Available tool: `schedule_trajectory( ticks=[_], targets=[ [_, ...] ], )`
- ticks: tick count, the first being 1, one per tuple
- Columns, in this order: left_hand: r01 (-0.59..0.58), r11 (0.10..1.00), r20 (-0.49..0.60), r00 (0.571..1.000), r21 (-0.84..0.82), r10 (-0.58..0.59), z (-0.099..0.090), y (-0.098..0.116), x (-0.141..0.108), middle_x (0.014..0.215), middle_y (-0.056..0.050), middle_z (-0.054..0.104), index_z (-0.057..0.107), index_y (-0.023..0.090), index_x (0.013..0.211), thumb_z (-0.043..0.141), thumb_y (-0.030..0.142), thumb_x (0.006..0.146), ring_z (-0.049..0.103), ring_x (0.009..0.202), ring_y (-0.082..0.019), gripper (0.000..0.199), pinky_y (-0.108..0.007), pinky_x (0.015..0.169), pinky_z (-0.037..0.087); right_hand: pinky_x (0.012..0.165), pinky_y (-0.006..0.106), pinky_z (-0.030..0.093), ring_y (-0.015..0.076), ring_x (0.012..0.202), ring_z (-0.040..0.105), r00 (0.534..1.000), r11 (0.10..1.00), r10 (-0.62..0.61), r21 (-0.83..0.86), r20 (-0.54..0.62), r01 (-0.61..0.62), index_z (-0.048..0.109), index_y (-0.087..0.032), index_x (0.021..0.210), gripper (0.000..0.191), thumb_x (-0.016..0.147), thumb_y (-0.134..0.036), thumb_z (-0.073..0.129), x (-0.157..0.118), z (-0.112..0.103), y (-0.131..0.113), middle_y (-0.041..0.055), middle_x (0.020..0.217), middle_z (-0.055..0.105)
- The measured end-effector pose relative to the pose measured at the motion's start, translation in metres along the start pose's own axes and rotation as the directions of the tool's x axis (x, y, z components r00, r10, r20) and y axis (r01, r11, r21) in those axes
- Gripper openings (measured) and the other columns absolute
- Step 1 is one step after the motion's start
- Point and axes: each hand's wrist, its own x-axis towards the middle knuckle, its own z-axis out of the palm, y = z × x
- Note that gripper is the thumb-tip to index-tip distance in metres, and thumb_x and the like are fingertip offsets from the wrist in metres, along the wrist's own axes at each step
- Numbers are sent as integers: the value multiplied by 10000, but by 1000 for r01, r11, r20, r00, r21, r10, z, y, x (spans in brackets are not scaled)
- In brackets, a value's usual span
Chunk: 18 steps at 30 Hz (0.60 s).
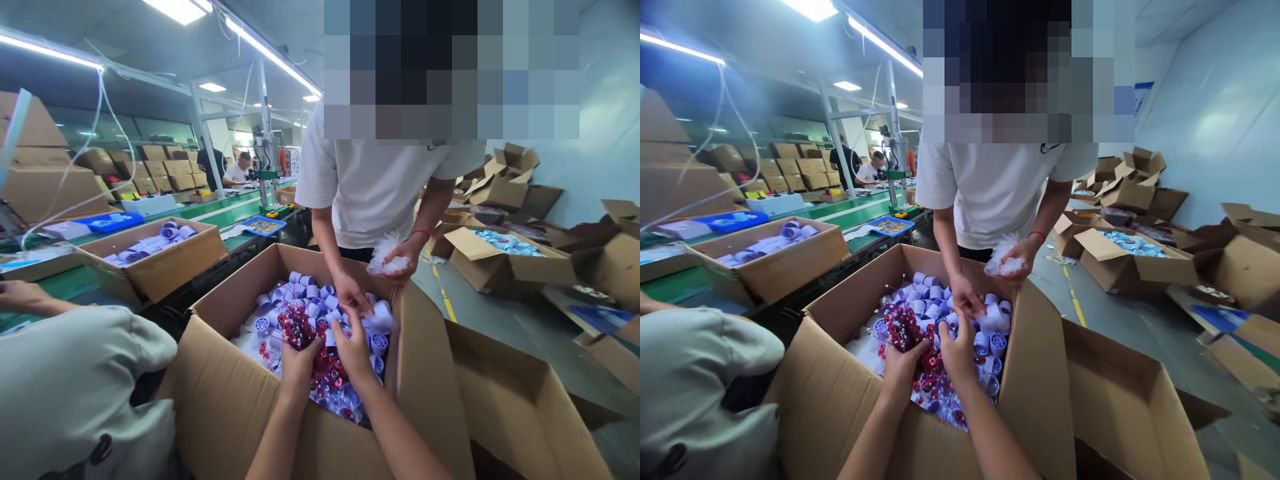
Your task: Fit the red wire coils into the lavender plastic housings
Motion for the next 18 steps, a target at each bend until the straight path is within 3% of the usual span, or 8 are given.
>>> schedule_trajectory(
  ticks=[3,5,7,13,18],
  targets=[
    [-19,1000,15,1000,3,19,-2,-2,0,798,-25,715,635,169,917,804,208,477,676,782,-240,473,-334,731,528,904,411,472,262,1004,623,988,1000,3,3,153,-4,691,-194,959,360,713,-442,605,-3,-1,-3,94,1006,718],
    [-18,1000,46,999,1,18,-2,-1,0,809,-29,719,629,168,911,809,214,478,679,799,-244,471,-333,745,530,832,393,507,250,878,663,950,999,32,32,309,-44,706,-196,922,320,742,-432,586,-7,-1,-5,72,888,742],
    [-8,1000,78,997,-12,8,-1,0,-2,826,-36,725,625,168,911,807,213,487,683,812,-249,464,-340,764,534,806,386,516,253,843,674,928,999,13,22,373,-23,717,-200,887,280,763,-402,567,-9,-1,-7,62,853,750],
    [12,998,103,995,-64,-6,3,5,-5,798,-41,731,619,146,903,800,184,477,687,744,-238,464,-332,728,545,819,426,509,292,877,680,941,980,-100,-131,323,149,740,-207,934,285,800,-322,517,-16,-4,-12,98,919,753],
    [33,993,110,994,-110,-21,3,2,-2,754,-33,724,621,131,912,804,191,486,679,685,-217,467,-319,697,539,808,390,519,264,855,677,928,948,-190,-185,321,258,747,-210,913,301,789,-225,473,-19,-5,-11,89,873,749]
  ],
)
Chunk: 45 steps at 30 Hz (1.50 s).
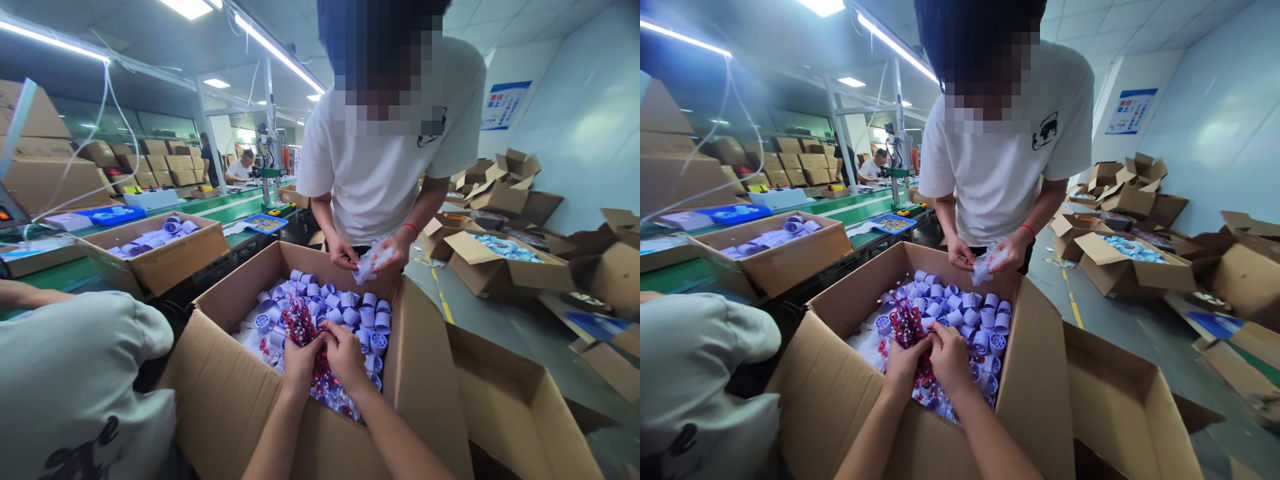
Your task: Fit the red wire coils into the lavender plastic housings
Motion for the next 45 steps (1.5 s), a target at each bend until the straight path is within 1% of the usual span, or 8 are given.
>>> schedule_trajectory(
  ticks=[8,20,24,29,33,38,42,45],
  targets=[
    [25,1000,-12,1000,18,-24,-3,-6,6,752,-35,726,635,137,952,844,139,407,682,714,-227,583,-325,705,534,778,356,542,242,805,698,996,996,72,60,-56,-69,739,-202,893,294,780,-260,474,4,-1,3,70,902,765],
    [46,998,-11,999,38,-46,-3,-10,11,672,18,687,597,153,876,838,133,363,649,630,-186,567,-282,648,513,735,333,531,229,751,695,1000,999,-8,-42,-7,7,742,-233,875,322,758,-167,449,5,-1,7,43,813,759],
    [54,998,-23,998,32,-53,-4,-13,14,675,12,692,599,155,901,780,101,415,656,633,-187,521,-286,650,518,787,359,526,243,843,689,999,999,47,10,-26,-47,725,-227,911,274,783,-261,485,9,-1,14,56,892,756],
    [50,999,-51,997,-10,-50,-3,-10,11,763,-41,727,601,152,975,777,91,436,690,736,-233,570,-313,680,535,918,454,461,283,999,631,988,998,63,-10,-141,-65,702,-180,984,349,774,-361,490,14,-2,25,122,1027,719],
    [55,996,-69,996,-69,-60,-2,-6,8,821,-73,742,624,147,963,787,125,464,701,749,-251,526,-347,711,548,891,420,481,264,946,646,978,973,208,104,-5,-207,701,-172,931,397,782,-457,468,14,1,28,121,1005,721],
    [80,995,-15,997,-67,-81,-4,-4,6,753,-57,739,654,145,865,785,144,461,692,664,-238,425,-328,650,538,796,362,506,238,843,655,949,945,263,154,172,-290,692,-186,838,329,771,-438,490,11,5,27,78,871,721],
    [97,994,48,994,-42,-95,-7,-3,5,725,-57,731,671,132,777,790,177,459,683,659,-225,342,-323,685,530,682,305,505,194,712,643,918,909,323,193,232,-369,670,-189,914,258,710,-296,554,10,7,28,32,790,703],
    [82,996,27,996,17,-83,-8,-3,6,731,-46,728,673,132,792,785,163,434,668,654,-201,376,-305,687,518,646,294,488,186,656,617,922,925,328,126,206,-357,667,-183,818,210,751,-303,507,11,5,29,12,670,673]
  ],
)
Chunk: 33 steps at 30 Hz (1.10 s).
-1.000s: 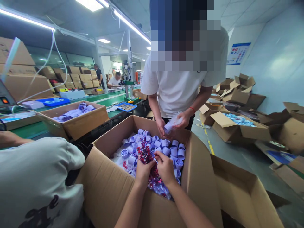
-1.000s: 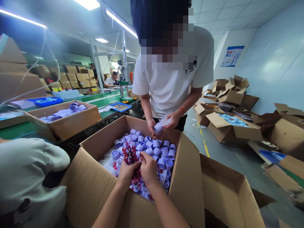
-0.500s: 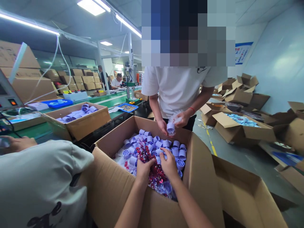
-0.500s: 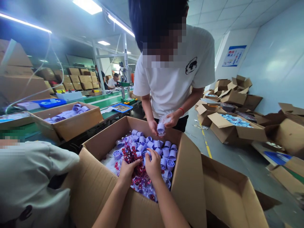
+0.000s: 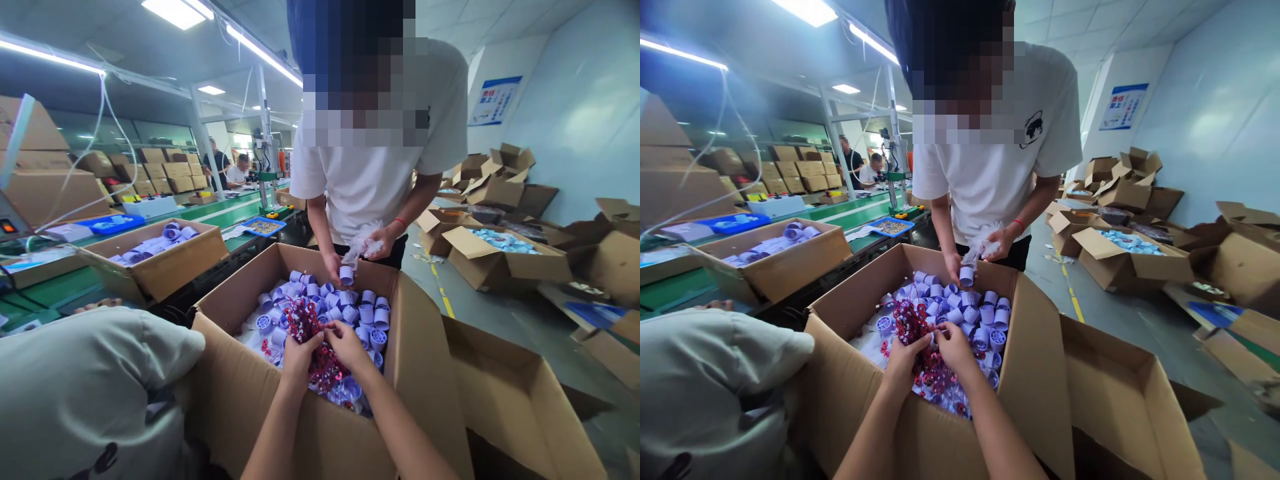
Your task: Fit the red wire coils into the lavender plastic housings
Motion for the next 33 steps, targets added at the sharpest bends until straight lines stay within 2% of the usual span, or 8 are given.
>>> schedule_trajectory(
  ticks=[2,6,8,11,13,19,27,33],
  targets=[
    [-19,999,-43,999,39,21,0,0,1,713,-34,718,668,134,798,781,158,428,659,653,-189,387,-293,682,510,699,316,488,200,701,621,989,995,-7,-98,-146,-8,666,-189,768,206,764,-296,489,1,-4,0,30,706,688],
    [76,996,-18,997,54,-76,3,3,-1,703,-43,711,650,147,779,796,202,444,672,678,-218,370,-329,693,520,907,385,452,253,949,625,888,992,-112,-108,-445,71,694,-187,879,239,712,-240,532,5,-8,-2,98,974,717],
    [135,988,60,988,76,-139,5,5,-4,708,-48,714,657,151,815,815,210,437,679,696,-238,414,-346,705,527,886,385,477,249,933,640,905,991,-97,44,-415,126,701,-192,880,242,734,-315,552,6,-6,-3,90,959,728],
    [155,978,160,971,138,-176,7,8,-8,722,-45,722,673,153,887,839,174,403,685,737,-251,512,-344,746,527,760,355,528,223,814,667,982,938,-41,330,-184,101,705,-198,871,355,784,-492,525,6,0,-6,51,836,743],
    [165,974,187,963,158,-194,7,9,-10,737,-48,726,671,150,913,848,169,401,687,758,-255,543,-346,771,525,742,348,527,217,786,664,993,914,-44,397,-106,83,705,-189,876,417,764,-557,545,5,1,-8,44,803,740],
    [215,971,213,949,107,-234,6,9,-9,761,-53,728,651,148,984,844,185,439,692,758,-248,579,-347,776,527,770,336,502,208,778,641,969,932,-41,340,-245,125,693,-194,824,397,715,-563,591,3,-4,-13,34,797,723],
    [11,991,90,996,132,-23,6,8,-8,744,-36,724,651,144,978,864,232,452,676,709,-223,575,-306,681,525,571,289,485,184,581,599,960,944,-16,312,-278,106,661,-188,831,447,703,-606,567,4,-6,-13,7,595,651],
    [43,972,183,979,229,-86,6,9,-12,801,-58,733,670,139,924,887,218,387,671,757,-241,585,-314,720,518,512,255,458,151,546,562,862,945,13,287,-507,155,606,-223,946,435,836,-588,395,8,-15,-10,-14,639,613]
  ],
)
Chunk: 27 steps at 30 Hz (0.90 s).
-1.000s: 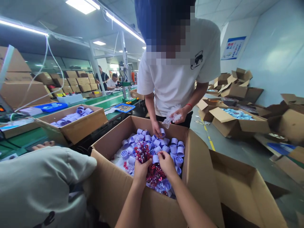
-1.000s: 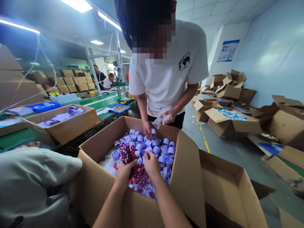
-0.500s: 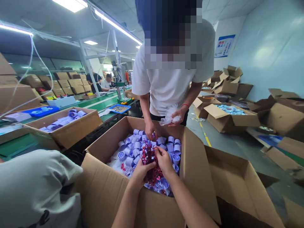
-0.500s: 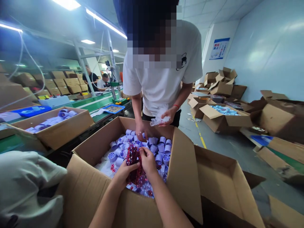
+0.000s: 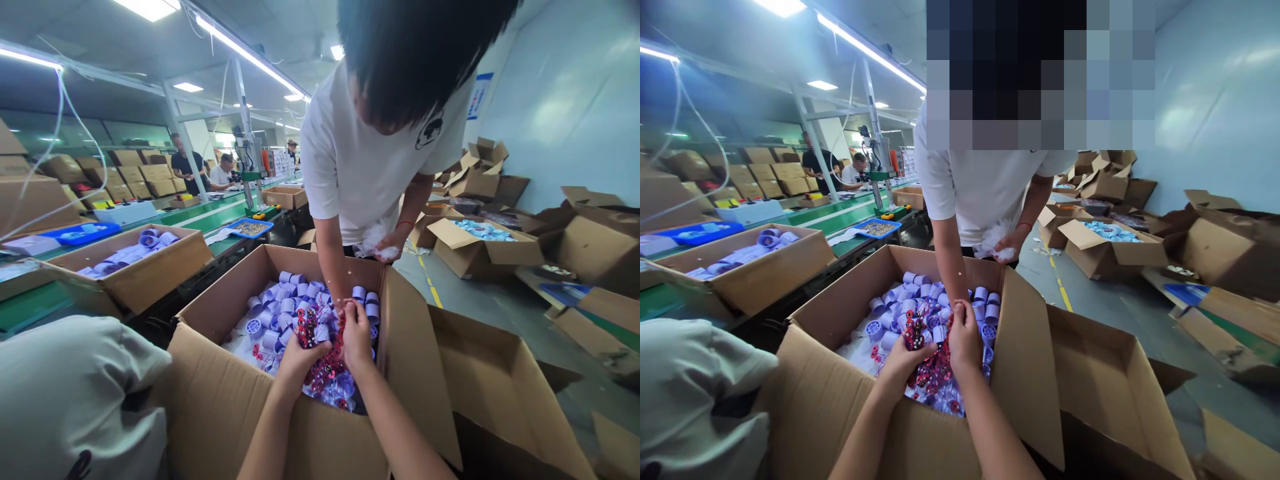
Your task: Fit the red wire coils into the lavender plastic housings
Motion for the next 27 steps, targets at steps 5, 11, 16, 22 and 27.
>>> schedule_trajectory(
  ticks=[5,11,16,22,27],
  targets=[
    [21,998,85,996,57,-26,0,-1,2,822,-68,740,688,144,877,828,151,418,664,752,-239,480,-304,703,508,530,278,477,161,547,572,999,982,32,190,-40,-23,571,-242,1035,427,867,-572,358,-2,6,-3,-12,665,616],
    [-3,997,-8,1000,77,4,-1,-2,4,674,-15,707,671,155,797,755,117,435,627,637,-195,373,-286,667,490,503,273,474,160,573,599,992,946,70,309,106,-100,566,-237,1046,377,825,-532,486,-5,7,-7,5,749,660],
    [15,998,-34,999,56,-13,0,0,2,671,-10,704,672,165,775,742,93,405,627,647,-201,384,-286,659,487,558,299,504,177,573,617,997,970,46,235,68,-61,571,-225,967,381,767,-547,531,-2,4,-7,-8,660,643],
    [17,998,-33,999,54,-15,1,-1,2,690,-17,715,682,165,773,751,93,399,640,661,-215,388,-301,675,493,479,286,461,189,532,603,997,993,-35,110,61,28,571,-225,869,335,757,-536,515,-8,2,-20,3,625,641],
    [-27,998,-49,998,55,30,-3,-5,5,645,-4,694,680,172,757,761,93,404,640,685,-219,370,-295,684,491,595,319,506,203,608,623,997,998,-65,25,29,64,586,-213,913,343,773,-505,474,-6,2,-17,31,689,672]
  ],
)
